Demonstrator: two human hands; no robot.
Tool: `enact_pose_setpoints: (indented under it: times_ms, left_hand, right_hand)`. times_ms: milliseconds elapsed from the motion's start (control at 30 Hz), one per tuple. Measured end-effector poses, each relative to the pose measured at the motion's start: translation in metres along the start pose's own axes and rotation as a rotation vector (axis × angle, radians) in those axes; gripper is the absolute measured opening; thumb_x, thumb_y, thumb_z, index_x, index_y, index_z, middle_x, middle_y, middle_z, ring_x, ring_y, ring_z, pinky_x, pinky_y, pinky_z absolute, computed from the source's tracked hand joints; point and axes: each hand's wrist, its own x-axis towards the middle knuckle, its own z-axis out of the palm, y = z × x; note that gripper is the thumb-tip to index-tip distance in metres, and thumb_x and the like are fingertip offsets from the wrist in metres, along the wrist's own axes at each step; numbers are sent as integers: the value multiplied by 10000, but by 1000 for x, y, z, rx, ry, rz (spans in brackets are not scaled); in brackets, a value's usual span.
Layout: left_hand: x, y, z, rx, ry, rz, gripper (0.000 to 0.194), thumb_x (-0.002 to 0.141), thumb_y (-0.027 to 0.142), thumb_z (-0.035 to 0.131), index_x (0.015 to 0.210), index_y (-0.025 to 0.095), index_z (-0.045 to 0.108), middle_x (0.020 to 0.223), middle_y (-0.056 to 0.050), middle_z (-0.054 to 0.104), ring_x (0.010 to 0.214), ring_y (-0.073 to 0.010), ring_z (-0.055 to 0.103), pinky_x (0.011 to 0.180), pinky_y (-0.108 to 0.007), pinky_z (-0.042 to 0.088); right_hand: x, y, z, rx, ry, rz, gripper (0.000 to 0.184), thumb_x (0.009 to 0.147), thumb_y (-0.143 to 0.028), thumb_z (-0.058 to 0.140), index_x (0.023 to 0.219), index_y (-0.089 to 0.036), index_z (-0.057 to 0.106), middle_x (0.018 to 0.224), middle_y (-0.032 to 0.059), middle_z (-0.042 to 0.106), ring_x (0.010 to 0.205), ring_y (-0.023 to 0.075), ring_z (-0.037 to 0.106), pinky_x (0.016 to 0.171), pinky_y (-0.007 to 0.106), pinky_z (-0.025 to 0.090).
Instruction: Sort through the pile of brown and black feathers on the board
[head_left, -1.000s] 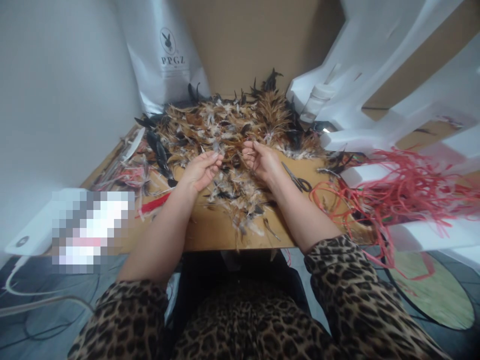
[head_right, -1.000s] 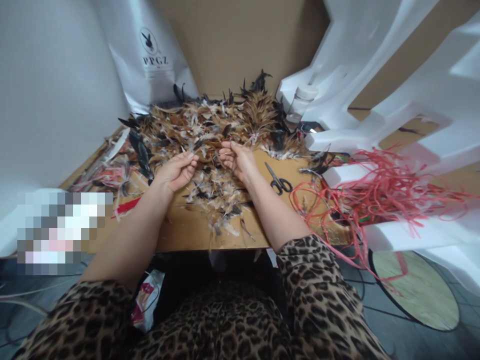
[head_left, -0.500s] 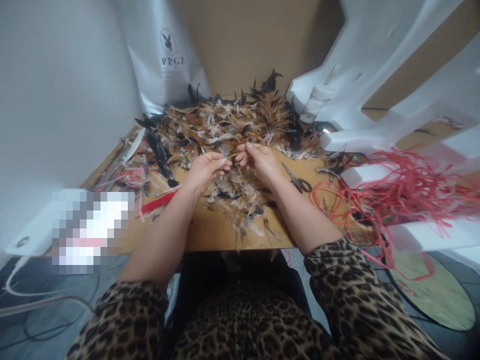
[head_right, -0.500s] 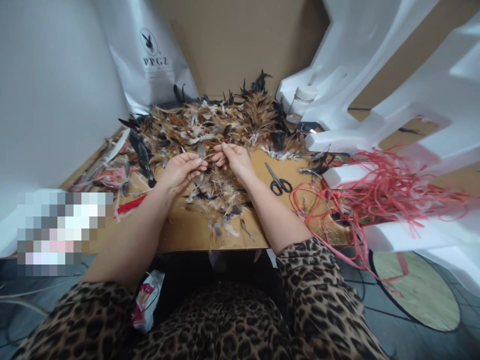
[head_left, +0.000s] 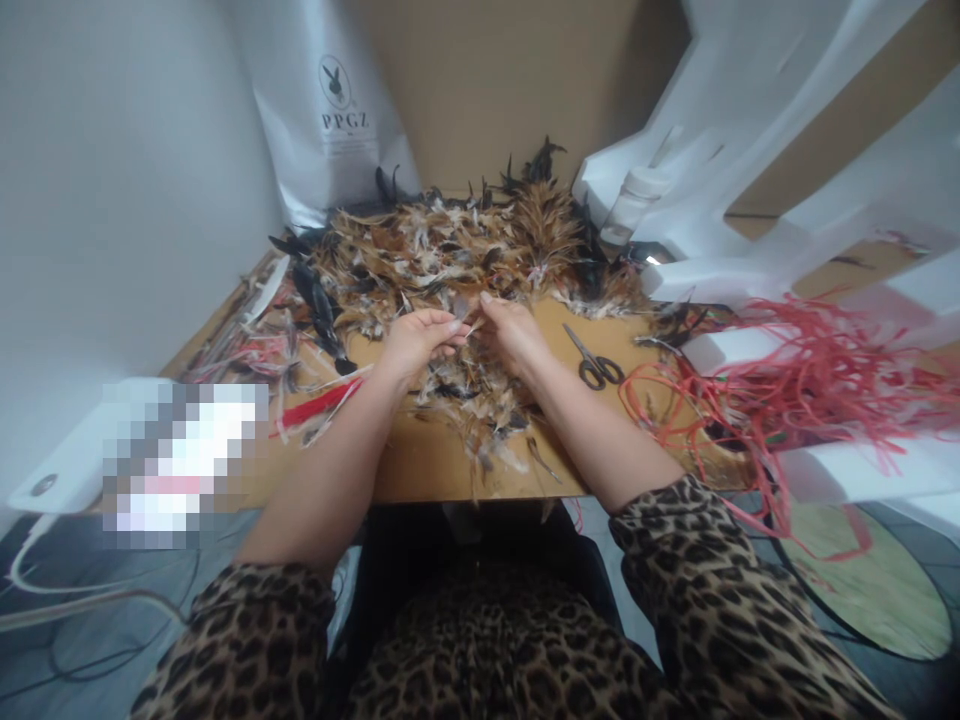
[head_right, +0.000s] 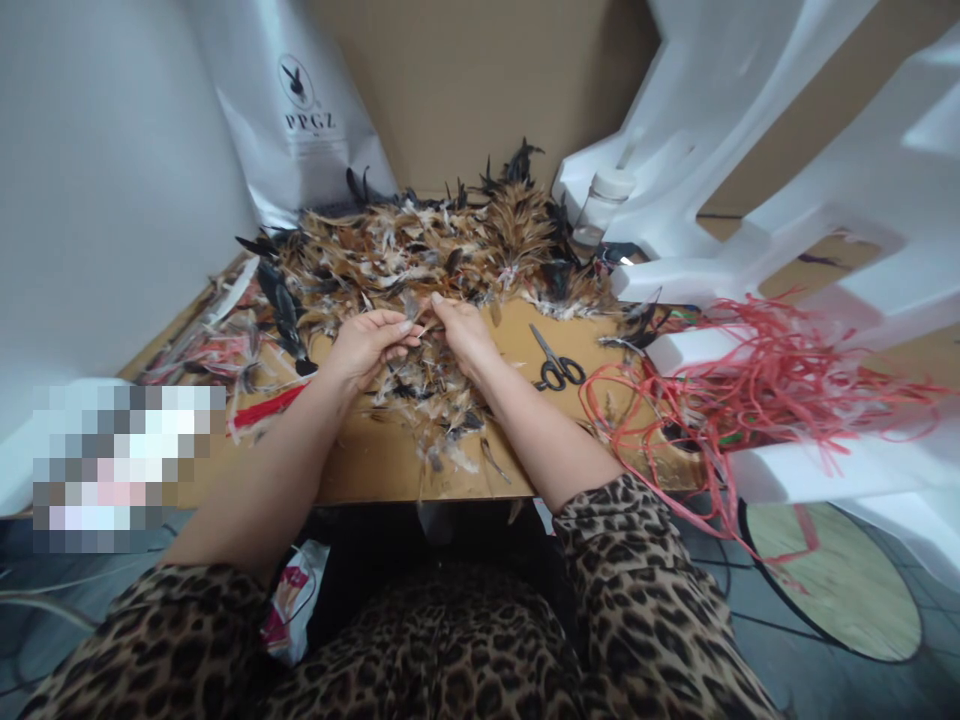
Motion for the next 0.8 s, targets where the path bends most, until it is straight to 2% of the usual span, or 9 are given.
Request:
enact_pose_setpoints:
  times_ms: [133,267,367,500,567,667,800]
  left_hand:
    - [-3,-4,2,-8,-84,-55,186,661,168,724,769,96,590,746,-83,705,597,-102,650,489,-145,466]
    - [-4,-4,5,-30,-66,-61,164,673,151,716,753,90,586,692,-69,688,550,-81,626,480,-136,455]
    - [-2,-3,4,-96,-25,-53,151,677,125,709,750,93,581,656,-45,669,508,-56,593,466,-122,442]
    - [3,2,-2,-236,-33,-57,94,713,93,670,748,97,583,649,-18,649,497,-20,562,461,-87,427]
    - [4,4,-5,-302,-49,-86,76,732,69,643,732,101,574,642,-4,634,494,-7,551,462,-74,423]
    - [4,6,-7,-362,-101,-142,83,757,39,600,723,105,562,643,1,623,500,-4,553,467,-67,425]
    - [2,4,-7,-370,-178,-196,70,771,31,576,755,99,575,643,-5,619,501,-8,555,458,-66,418]
  right_hand:
    - [1,4,1,-88,46,-141,393,741,-554,550,733,-172,642,631,-10,608,641,108,552,611,218,430]
    - [-2,2,4,-176,86,-205,405,746,-554,541,720,-163,645,635,-6,609,704,118,566,647,220,431]
    - [-4,1,5,-119,63,-153,402,734,-558,559,701,-163,630,654,-2,626,686,109,581,632,213,437]
    - [-3,-2,1,68,-24,-3,345,695,-499,643,865,-199,649,856,16,688,726,87,623,614,184,452]
    - [-3,-3,-3,125,-83,57,330,656,-428,704,894,-205,656,894,18,696,735,81,632,614,172,459]
    - [-2,-3,-6,147,-136,91,307,608,-343,756,858,-188,669,824,9,700,718,80,636,620,168,468]
    - [-2,0,-3,146,-134,57,278,577,-307,777,791,-166,668,705,-6,681,649,79,618,638,194,479]
